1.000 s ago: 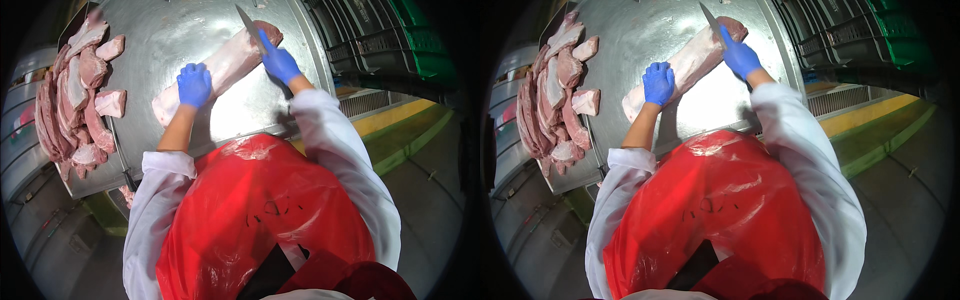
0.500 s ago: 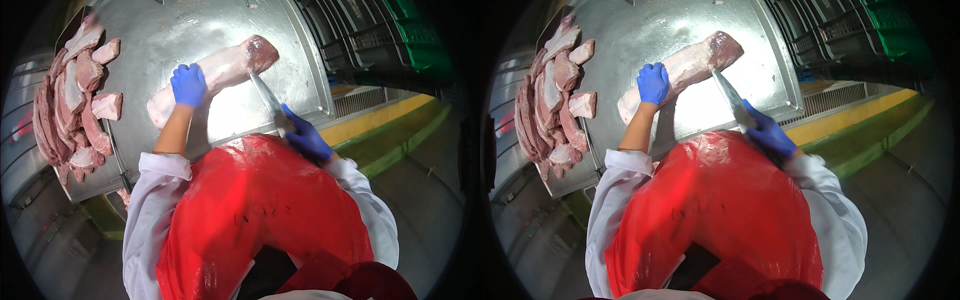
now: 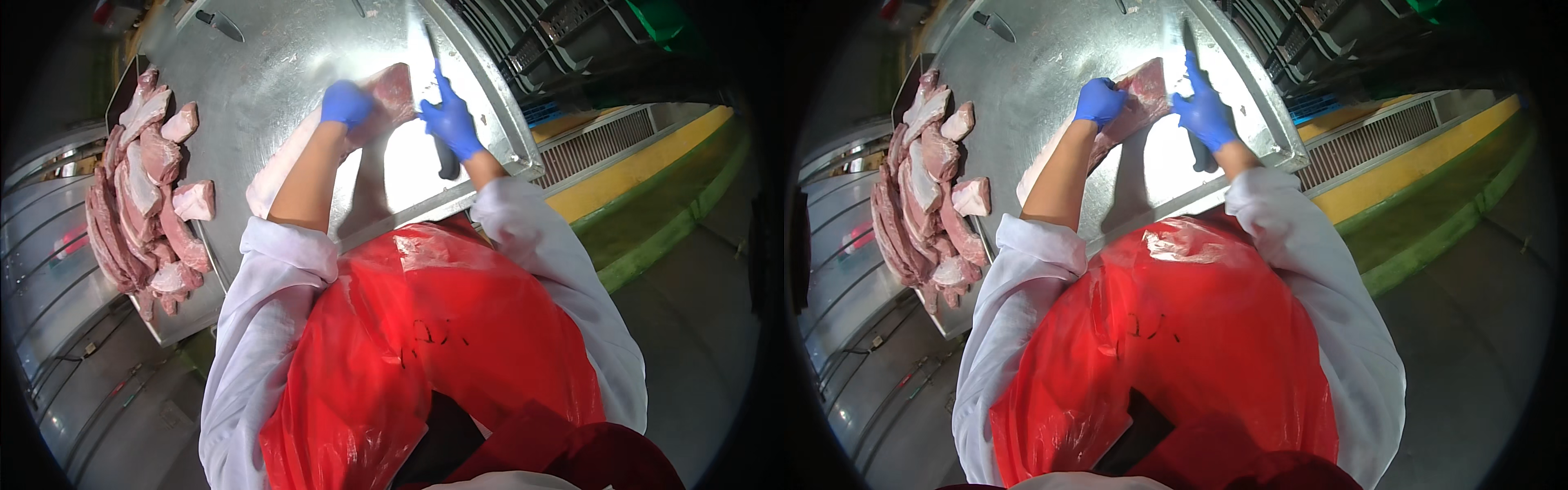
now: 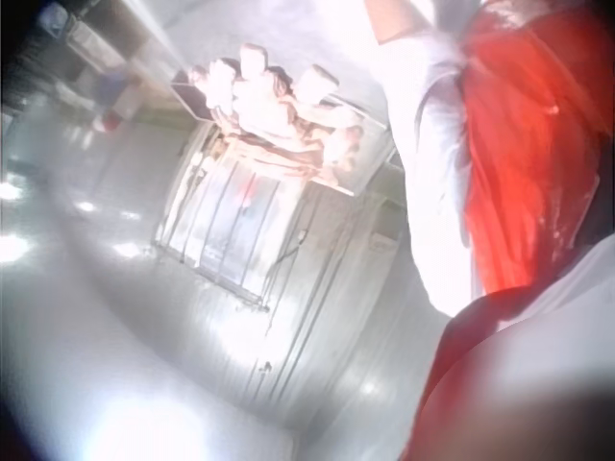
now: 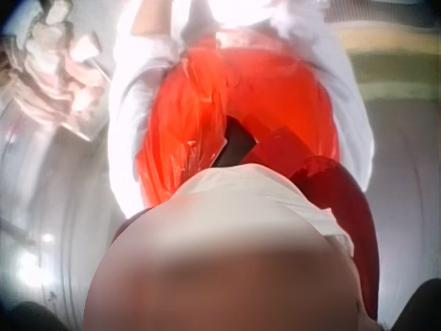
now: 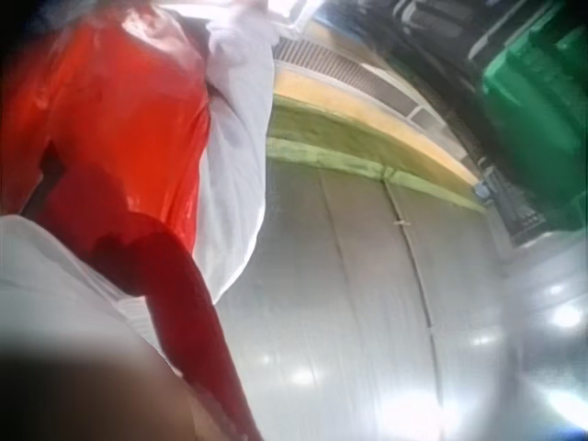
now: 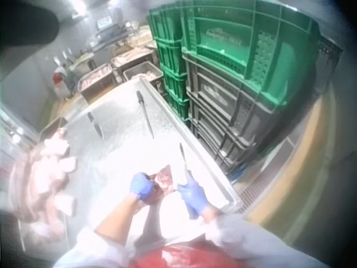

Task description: The person uses a knife to trim fat from large pieces of raw meat on a stainless steel table. They repeatedly cut and separate the fat, placing the trimmed pieces into a green crate while discarding the fat into a bin.

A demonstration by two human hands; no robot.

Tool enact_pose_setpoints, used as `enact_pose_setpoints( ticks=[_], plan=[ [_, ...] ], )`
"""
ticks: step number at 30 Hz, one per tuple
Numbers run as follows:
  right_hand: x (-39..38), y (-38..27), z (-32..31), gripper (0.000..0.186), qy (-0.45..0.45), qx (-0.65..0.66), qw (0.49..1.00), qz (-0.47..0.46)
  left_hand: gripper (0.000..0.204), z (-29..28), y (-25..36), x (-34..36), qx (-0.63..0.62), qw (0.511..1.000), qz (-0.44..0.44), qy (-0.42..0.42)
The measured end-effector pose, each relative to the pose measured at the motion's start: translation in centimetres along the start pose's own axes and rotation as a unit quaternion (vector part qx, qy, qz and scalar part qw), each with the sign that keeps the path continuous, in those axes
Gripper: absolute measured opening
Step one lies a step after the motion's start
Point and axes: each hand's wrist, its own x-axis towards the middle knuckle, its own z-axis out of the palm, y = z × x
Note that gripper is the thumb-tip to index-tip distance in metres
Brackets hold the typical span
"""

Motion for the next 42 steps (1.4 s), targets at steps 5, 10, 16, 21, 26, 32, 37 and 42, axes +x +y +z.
enact_pose_setpoints(
  ticks=[5, 10, 16, 21, 26, 32, 37, 42],
  plan=[
    [1.5, -2.6, 3.8, 0.077, -0.161, -0.084, 0.978, 0.099, 0.032, 0.1, 0.8, -0.4, -0.103, 0.994, -0.025, 0.019],
    [-6.2, -2.1, 1.9, 0.077, -0.245, -0.123, 0.961, 0.044, 0.031, 0.6, -1.1, 1.7, -0.021, 0.998, -0.028, 0.059],
    [1.7, -1.7, 7.2, 0.074, -0.185, -0.031, 0.978, 0.086, 0.030, -2.1, -1.2, 3.9, -0.029, 0.998, 0.049, -0.004],
    [-6.2, -2.6, 7.5, 0.062, -0.229, -0.059, 0.970, 0.053, 0.019, -4.8, -1.6, 2.8, -0.251, 0.963, -0.091, -0.043],
    [-1.5, -0.5, 10.5, 0.076, -0.243, -0.019, 0.968, 0.063, 0.022, -3.6, -4.6, 5.1, -0.035, 0.990, 0.134, 0.008],
    [-6.9, -3.9, 11.9, 0.078, -0.294, -0.037, 0.953, 0.071, 0.020, -6.9, -4.5, 0.9, -0.564, 0.820, -0.094, -0.012],
    [-6.9, -2.3, 16.0, 0.081, -0.287, -0.078, 0.955, 0.022, 0.019, -8.8, -5.9, 0.6, -0.662, 0.745, -0.081, -0.019],
    [-9.1, -1.1, 17.7, 0.076, -0.250, -0.163, 0.953, -0.048, 0.014, -11.3, -5.4, -3.3, -0.732, 0.680, -0.039, -0.002]
  ],
)
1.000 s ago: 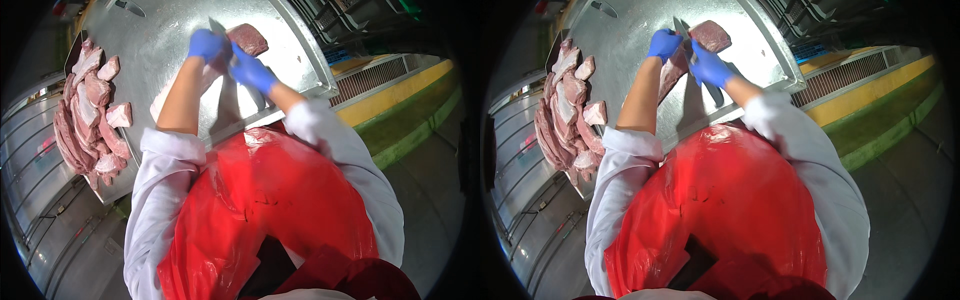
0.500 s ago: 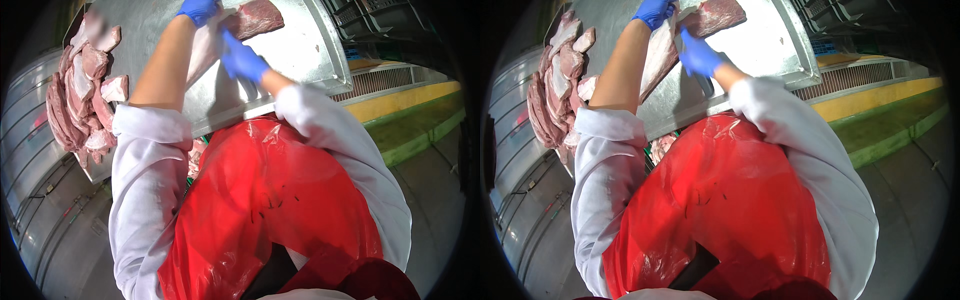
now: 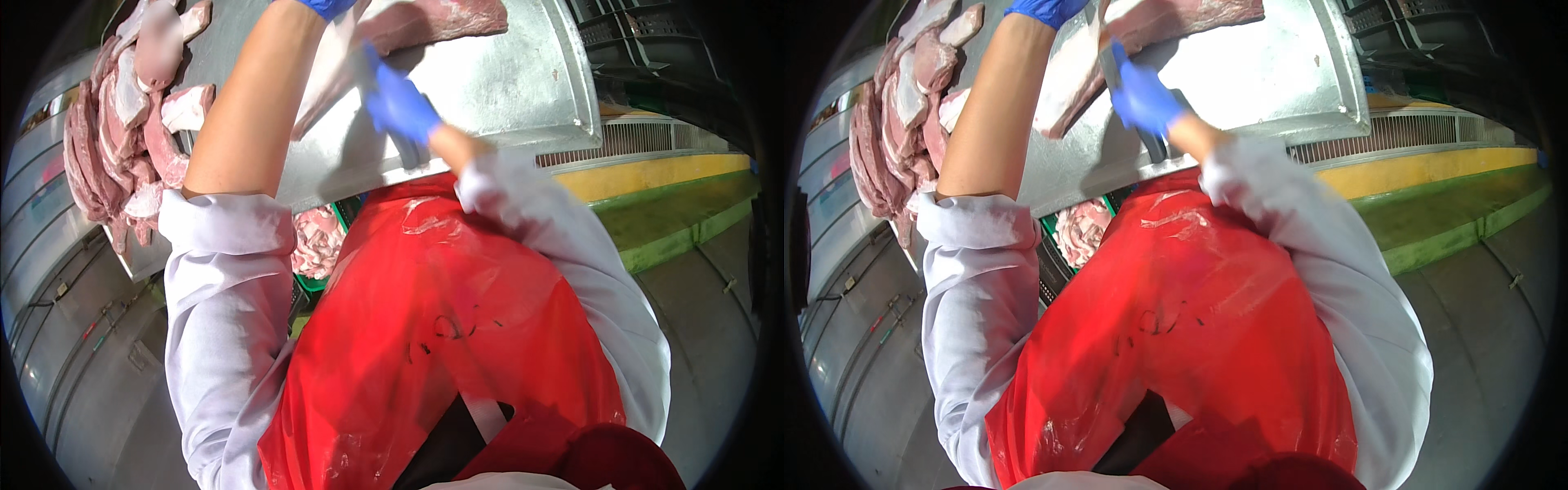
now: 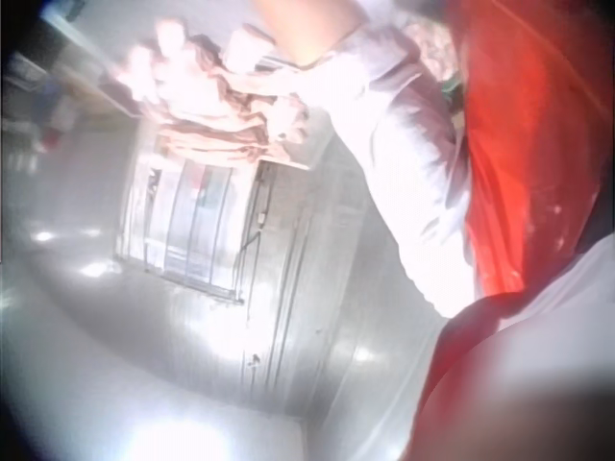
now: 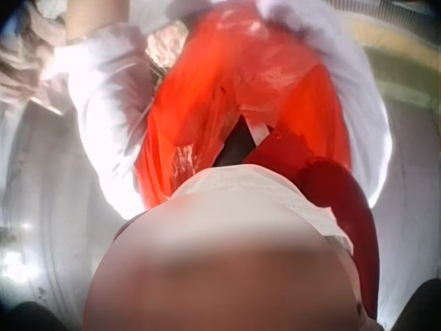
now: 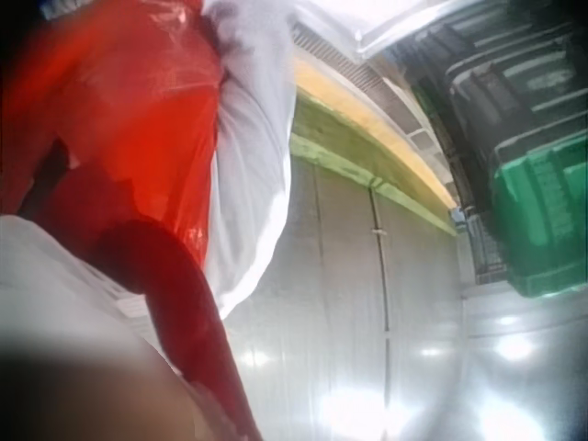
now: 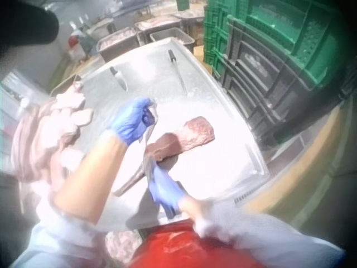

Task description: The person uses a knife to trim fat from large pieces of raw meat on a stainless steel table. They repeatedly cut and separate the fat, placing the trimmed pieces into a green crate while discarding the fat into a bin.

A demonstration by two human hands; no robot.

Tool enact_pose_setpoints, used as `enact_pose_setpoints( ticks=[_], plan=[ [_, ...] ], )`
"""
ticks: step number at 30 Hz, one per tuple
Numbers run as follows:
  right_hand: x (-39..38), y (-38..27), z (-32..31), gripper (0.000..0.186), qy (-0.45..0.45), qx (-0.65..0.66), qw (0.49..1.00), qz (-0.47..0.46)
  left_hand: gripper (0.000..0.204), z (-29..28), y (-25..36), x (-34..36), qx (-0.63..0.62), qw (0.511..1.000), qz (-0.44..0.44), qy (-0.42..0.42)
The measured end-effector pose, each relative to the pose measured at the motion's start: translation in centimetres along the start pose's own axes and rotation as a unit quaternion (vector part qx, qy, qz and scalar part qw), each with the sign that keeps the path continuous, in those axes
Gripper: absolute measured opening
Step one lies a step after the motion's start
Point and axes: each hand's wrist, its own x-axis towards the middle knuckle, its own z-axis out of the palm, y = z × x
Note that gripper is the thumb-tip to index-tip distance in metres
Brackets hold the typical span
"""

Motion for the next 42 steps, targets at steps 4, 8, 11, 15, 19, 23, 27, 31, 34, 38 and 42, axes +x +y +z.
enact_pose_setpoints(
  ticks=[4, 8, 11, 15, 19, 23, 27, 31, 34, 38, 42],
  plan=[
    [3.3, 0.9, 3.4, 0.075, 0.043, -0.037, 0.998, -0.017, 0.010, -0.6, 1.8, -1.3, -0.069, 0.997, 0.030, -0.036],
    [-4.1, -1.9, 5.2, 0.083, -0.020, 0.047, 0.998, 0.023, 0.012, -0.5, 3.8, -6.0, -0.094, 0.991, 0.096, -0.019],
    [5.5, -1.9, 5.5, 0.072, -0.052, 0.061, 0.996, 0.047, 0.012, 0.3, 2.6, -8.1, -0.136, 0.981, 0.126, -0.061],
    [2.0, 2.0, 11.4, 0.079, -0.042, -0.087, 0.992, -0.086, 0.011, -0.7, 3.1, -10.3, -0.034, 0.937, 0.344, -0.055],
    [-2.2, 1.8, 13.2, 0.061, -0.096, 0.030, 0.993, -0.064, 0.003, 0.9, 0.2, -10.4, 0.401, 0.555, 0.712, 0.157],
    [2.1, -6.5, 12.3, 0.033, -0.073, -0.102, 0.988, 0.092, 0.008, 4.9, 1.4, -17.1, -0.122, 0.937, 0.327, -0.030],
    [0.1, -9.6, 17.6, 0.039, -0.035, -0.157, 0.967, 0.195, 0.012, 5.1, 2.9, -18.8, -0.136, 0.864, 0.464, 0.139],
    [4.2, -7.7, 17.1, 0.065, -0.098, -0.043, 0.989, 0.106, 0.012, 6.2, 4.7, -22.6, -0.155, 0.840, 0.500, 0.143],
    [2.4, -8.7, 20.8, 0.064, -0.104, -0.069, 0.986, 0.107, 0.011, -0.4, 7.9, -27.2, -0.099, 0.865, 0.487, 0.063],
    [0.7, -8.0, 22.7, 0.067, -0.094, 0.008, 0.988, 0.121, 0.008, -13.6, 8.5, -36.6, 0.013, 0.850, 0.513, 0.120],
    [4.9, -11.2, 21.1, 0.087, -0.277, -0.038, 0.959, 0.048, 0.009, -23.3, 9.9, -53.9, 0.175, 0.714, 0.576, 0.358]
  ],
)
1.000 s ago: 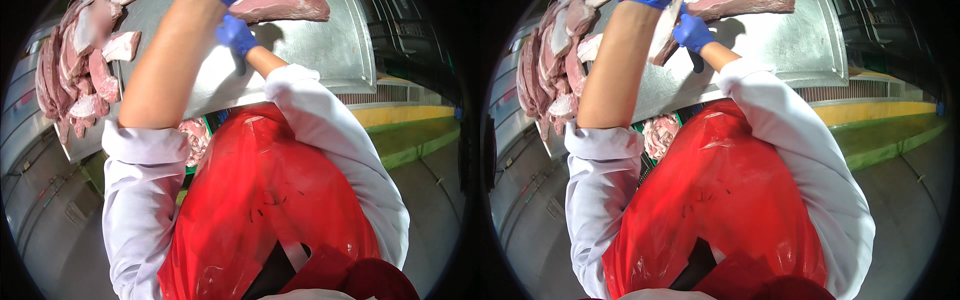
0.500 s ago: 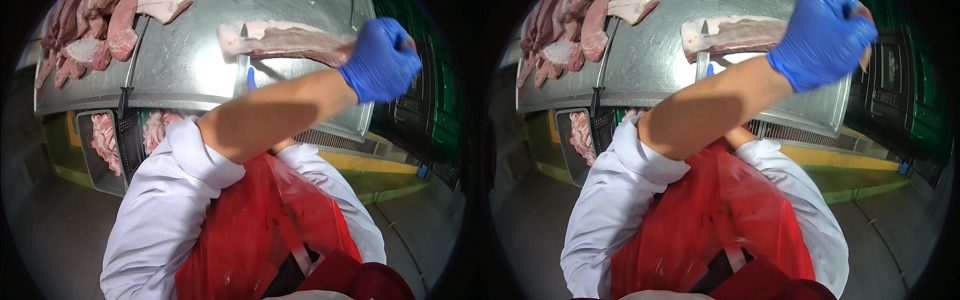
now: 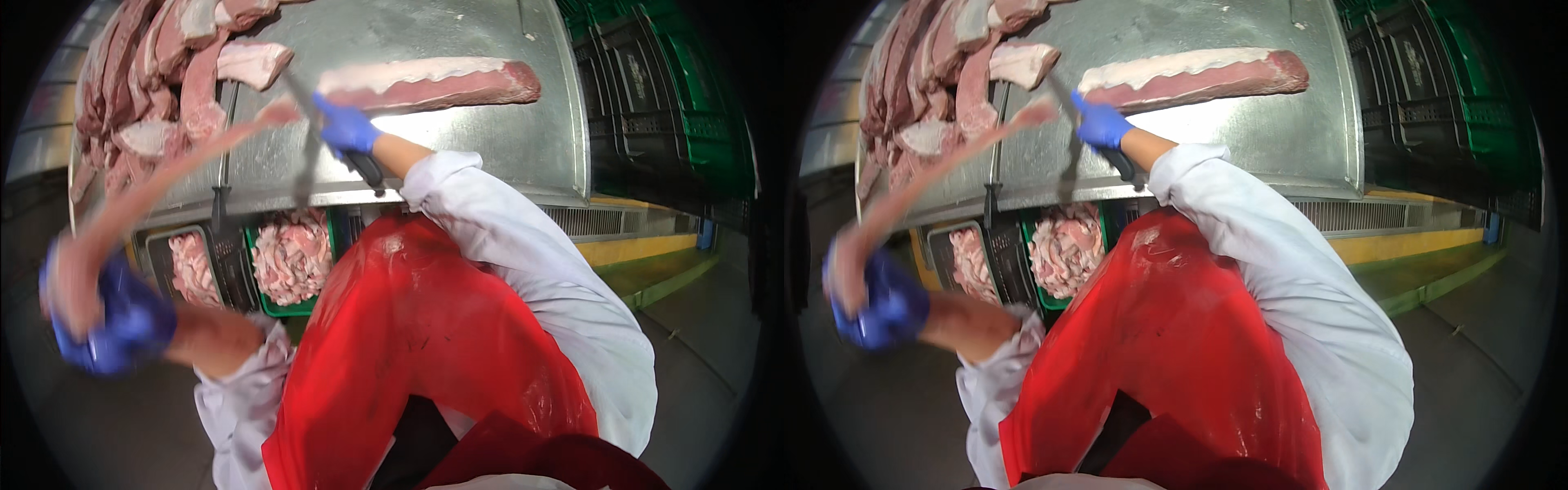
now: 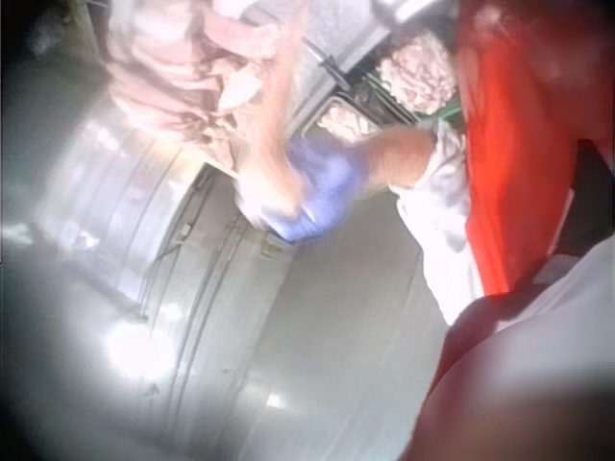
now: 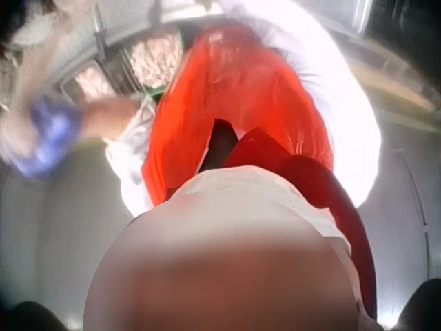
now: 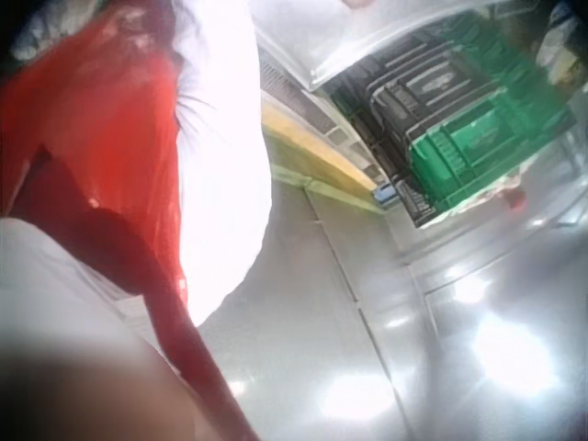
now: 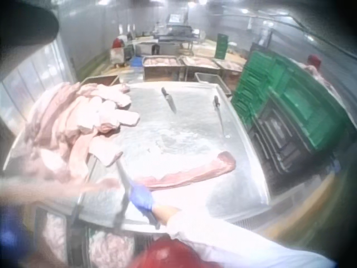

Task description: The person uses a knife to trim fat from large pieces of raw meat on a stainless steel table. They repeatedly cut and separate the fat, placing the trimmed pieces into a green crate while discarding the fat into a bin.

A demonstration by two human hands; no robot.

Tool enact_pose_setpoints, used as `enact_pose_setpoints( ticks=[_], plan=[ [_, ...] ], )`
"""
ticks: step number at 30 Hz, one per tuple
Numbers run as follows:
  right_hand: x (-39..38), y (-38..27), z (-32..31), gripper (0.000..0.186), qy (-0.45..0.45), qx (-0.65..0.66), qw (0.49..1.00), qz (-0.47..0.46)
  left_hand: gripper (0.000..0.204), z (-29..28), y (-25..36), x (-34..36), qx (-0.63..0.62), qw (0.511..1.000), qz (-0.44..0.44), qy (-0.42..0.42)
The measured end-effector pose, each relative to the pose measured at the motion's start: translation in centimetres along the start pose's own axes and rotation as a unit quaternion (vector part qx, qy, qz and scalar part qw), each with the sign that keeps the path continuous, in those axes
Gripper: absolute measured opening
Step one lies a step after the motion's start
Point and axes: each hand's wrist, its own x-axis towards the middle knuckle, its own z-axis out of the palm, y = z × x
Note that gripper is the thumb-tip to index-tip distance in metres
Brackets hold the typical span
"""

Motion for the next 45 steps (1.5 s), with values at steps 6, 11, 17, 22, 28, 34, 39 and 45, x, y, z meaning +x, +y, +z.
enact_pose_setpoints(
  ticks=[6, 11, 17, 22, 28, 34, 39, 45],
  plan=[
    [-13.9, 2.2, -3.0, 0.061, -0.082, 0.086, 0.993, -0.015, 0.013, -12.8, 7.6, -2.4, 0.152, 0.983, 0.046, 0.096],
    [-13.4, 13.5, -20.6, 0.036, 0.421, -0.009, 0.907, -0.006, 0.016, -18.7, 0.5, -8.6, 0.020, 0.929, -0.349, 0.121],
    [-13.0, 16.1, -27.4, 0.036, 0.400, -0.087, 0.896, 0.170, 0.023, -20.0, -12.5, -19.0, 0.617, 0.661, -0.327, -0.274],
    [-17.4, 17.0, -22.2, 0.042, 0.348, -0.056, 0.921, 0.168, 0.038, 4.1, -20.3, -13.6, 0.339, 0.821, -0.289, -0.357],
    [-18.7, 10.1, -19.6, 0.039, 0.299, 0.175, 0.927, 0.145, 0.053, 19.9, -36.6, -13.8, 0.431, 0.764, -0.030, -0.479],
    [-31.1, 11.3, -16.5, 0.078, 0.335, 0.243, 0.904, 0.108, 0.061, 32.9, -30.7, -11.0, 0.482, 0.492, -0.125, -0.714],
    [-17.1, 18.6, -27.4, 0.077, 0.395, 0.174, 0.902, 0.021, 0.056, 50.5, -29.0, -19.2, 0.439, 0.665, -0.079, -0.600],
    [-17.0, 18.4, -27.1, 0.078, 0.400, 0.043, 0.908, 0.118, 0.044, 51.6, -36.8, -19.1, 0.417, 0.634, -0.107, -0.642]
  ],
)
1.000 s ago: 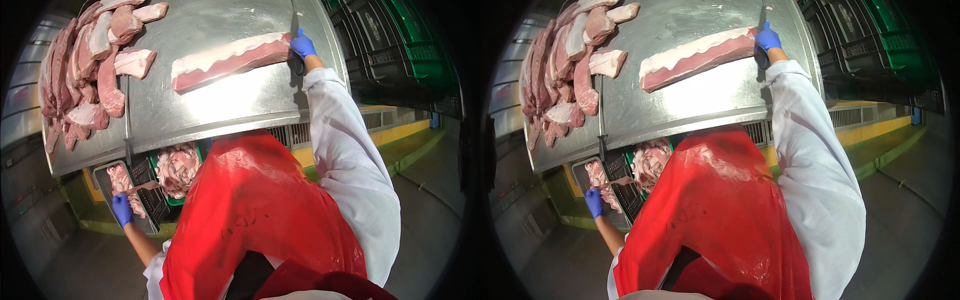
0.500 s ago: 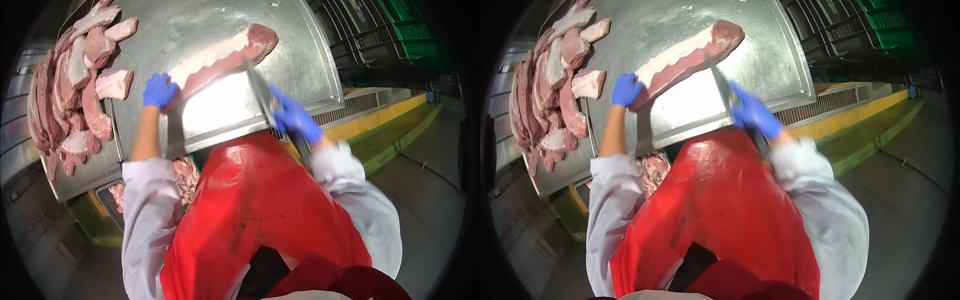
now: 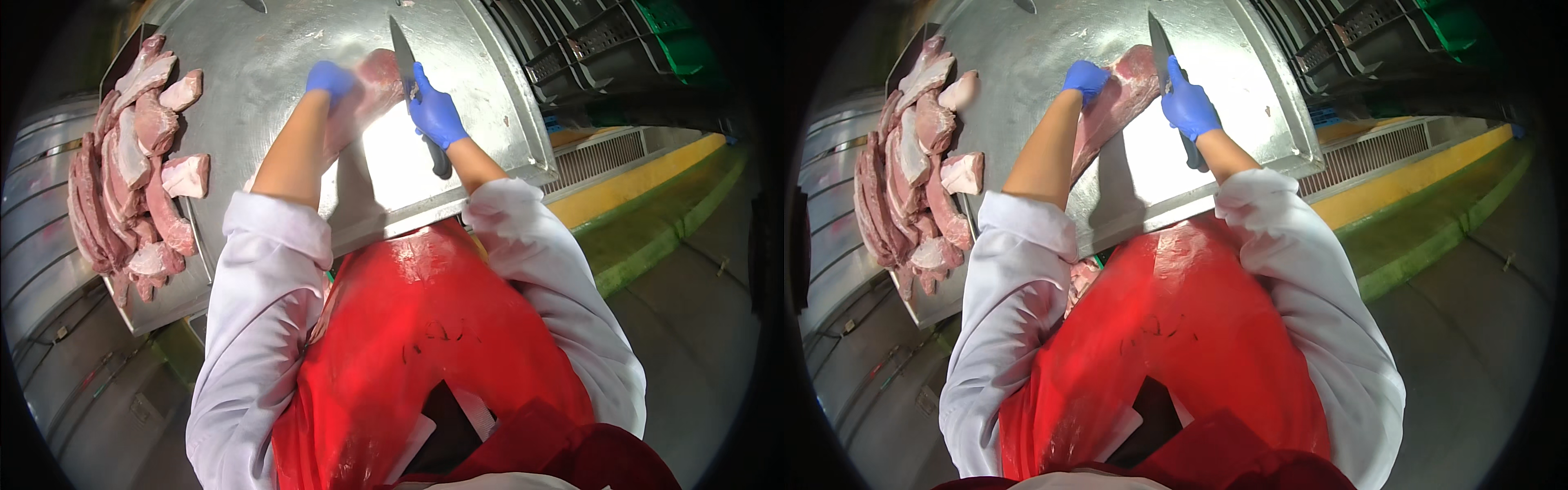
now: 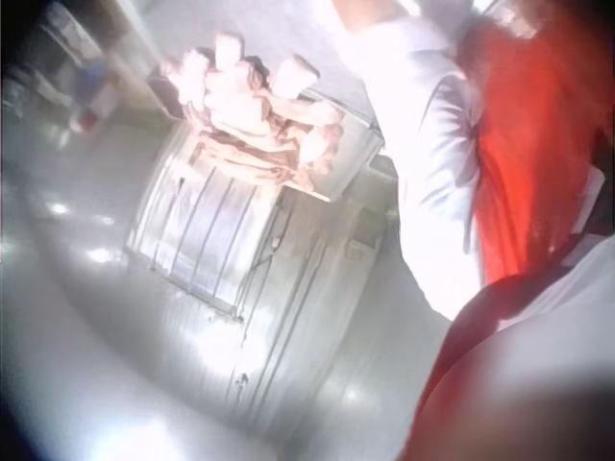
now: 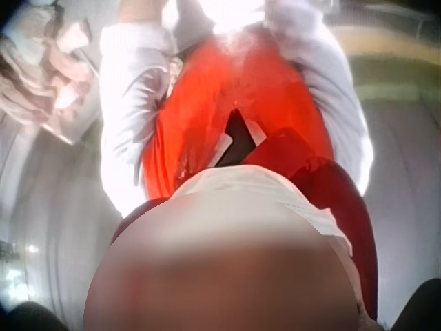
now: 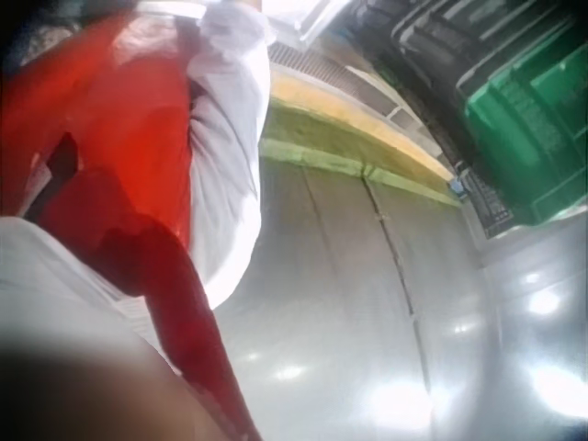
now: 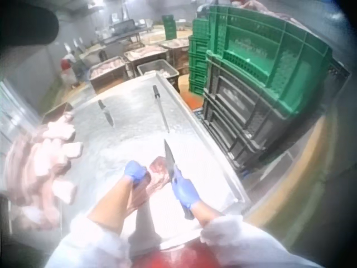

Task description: The person uses a knife to trim fat from large pieces of raw meat on a stainless steel table. They repeatedly cut and separate the fat, placing the trimmed pieces into a green crate while discarding the fat into a bin.

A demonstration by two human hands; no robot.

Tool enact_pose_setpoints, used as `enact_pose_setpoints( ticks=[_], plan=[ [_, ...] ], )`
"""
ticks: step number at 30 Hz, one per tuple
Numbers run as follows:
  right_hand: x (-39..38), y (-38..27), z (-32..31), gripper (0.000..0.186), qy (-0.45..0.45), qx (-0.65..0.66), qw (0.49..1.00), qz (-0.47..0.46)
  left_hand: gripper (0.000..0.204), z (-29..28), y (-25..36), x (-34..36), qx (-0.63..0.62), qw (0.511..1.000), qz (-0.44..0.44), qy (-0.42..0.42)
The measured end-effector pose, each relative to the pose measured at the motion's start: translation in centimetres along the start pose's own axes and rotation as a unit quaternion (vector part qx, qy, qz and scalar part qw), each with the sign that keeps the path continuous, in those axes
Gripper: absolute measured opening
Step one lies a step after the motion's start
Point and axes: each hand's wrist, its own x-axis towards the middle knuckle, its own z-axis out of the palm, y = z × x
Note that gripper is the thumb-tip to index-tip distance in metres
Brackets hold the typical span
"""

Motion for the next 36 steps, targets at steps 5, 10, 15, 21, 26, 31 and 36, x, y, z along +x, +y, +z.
enact_pose_setpoints(
  ticks=[5, 10, 15, 21, 26, 31, 36],
  plan=[
    [3.1, -4.0, 2.7, 0.073, 0.041, -0.012, 0.991, -0.125, 0.037, -0.7, -0.6, 0.0, 0.020, 0.998, 0.065, -0.016],
    [-2.5, -5.4, 0.7, 0.075, -0.245, 0.035, 0.969, 0.003, 0.030, 0.2, -2.5, -1.1, -0.100, 0.993, -0.049, 0.037],
    [1.4, -2.7, 3.1, 0.080, -0.203, 0.169, 0.964, -0.042, 0.023, -1.9, 0.3, -0.6, -0.158, 0.985, -0.030, 0.053],
    [-3.8, -2.0, 6.0, 0.077, -0.252, 0.173, 0.950, -0.061, 0.022, -3.3, -3.4, 1.3, -0.095, 0.995, 0.004, 0.037],
    [2.6, -3.0, 8.6, 0.076, -0.236, 0.265, 0.934, -0.051, 0.020, -6.2, 0.7, 0.4, -0.281, 0.960, -0.013, -0.002],
    [-5.3, -5.2, 9.5, 0.079, -0.263, 0.118, 0.955, -0.070, 0.014, -7.0, -3.9, 0.0, 0.071, 0.982, 0.155, 0.086],
    [-2.6, -6.2, 10.8, 0.079, -0.252, 0.140, 0.956, -0.062, 0.008, -9.2, -1.6, -1.2, -0.101, 0.983, 0.132, 0.072]
  ],
)
